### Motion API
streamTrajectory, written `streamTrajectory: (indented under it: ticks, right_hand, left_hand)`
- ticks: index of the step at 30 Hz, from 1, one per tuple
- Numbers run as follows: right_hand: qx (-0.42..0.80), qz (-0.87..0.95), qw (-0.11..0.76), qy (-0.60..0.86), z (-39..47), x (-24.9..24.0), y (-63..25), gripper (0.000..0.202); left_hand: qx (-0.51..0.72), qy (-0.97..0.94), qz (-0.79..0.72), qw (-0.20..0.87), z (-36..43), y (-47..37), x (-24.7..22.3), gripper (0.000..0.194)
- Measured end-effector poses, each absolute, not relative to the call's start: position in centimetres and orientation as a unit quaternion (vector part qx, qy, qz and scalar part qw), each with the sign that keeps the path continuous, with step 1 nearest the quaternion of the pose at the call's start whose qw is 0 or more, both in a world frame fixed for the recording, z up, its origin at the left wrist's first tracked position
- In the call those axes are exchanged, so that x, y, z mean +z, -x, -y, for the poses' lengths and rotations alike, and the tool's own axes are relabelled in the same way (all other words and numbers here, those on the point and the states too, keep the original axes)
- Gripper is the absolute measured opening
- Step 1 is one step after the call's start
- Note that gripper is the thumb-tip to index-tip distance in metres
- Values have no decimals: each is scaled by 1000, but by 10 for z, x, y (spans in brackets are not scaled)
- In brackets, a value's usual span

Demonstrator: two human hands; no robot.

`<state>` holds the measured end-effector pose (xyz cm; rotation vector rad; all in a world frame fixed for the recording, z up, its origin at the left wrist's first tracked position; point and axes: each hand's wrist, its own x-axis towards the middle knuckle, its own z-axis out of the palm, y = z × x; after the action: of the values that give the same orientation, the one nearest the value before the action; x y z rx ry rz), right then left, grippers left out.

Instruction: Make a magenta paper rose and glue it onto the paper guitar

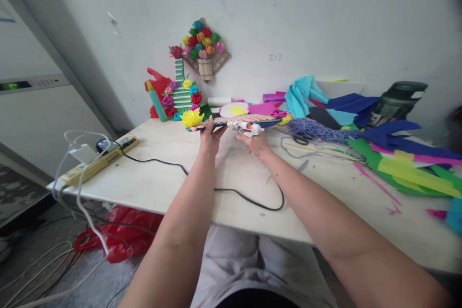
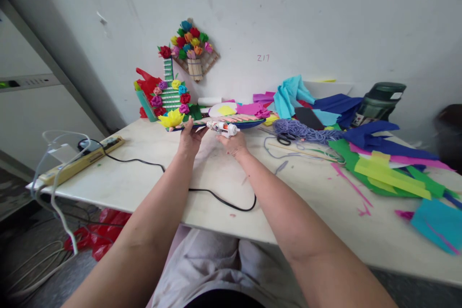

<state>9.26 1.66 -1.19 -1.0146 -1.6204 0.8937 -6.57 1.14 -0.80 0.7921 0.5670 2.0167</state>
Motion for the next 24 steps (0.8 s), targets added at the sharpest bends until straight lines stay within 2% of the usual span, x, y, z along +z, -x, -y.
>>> streamTrajectory:
  ticks: [11,24]
  right_hand:
    - [352,657,502,438,-25,-18,-93,18]
    - [375,580,569,445,-31,-23,-99,23]
  left_hand:
    - [815,-322,-217,430,-11,64,-9,32]
    - [804,-341,-238,424,-18,60,-18,51]
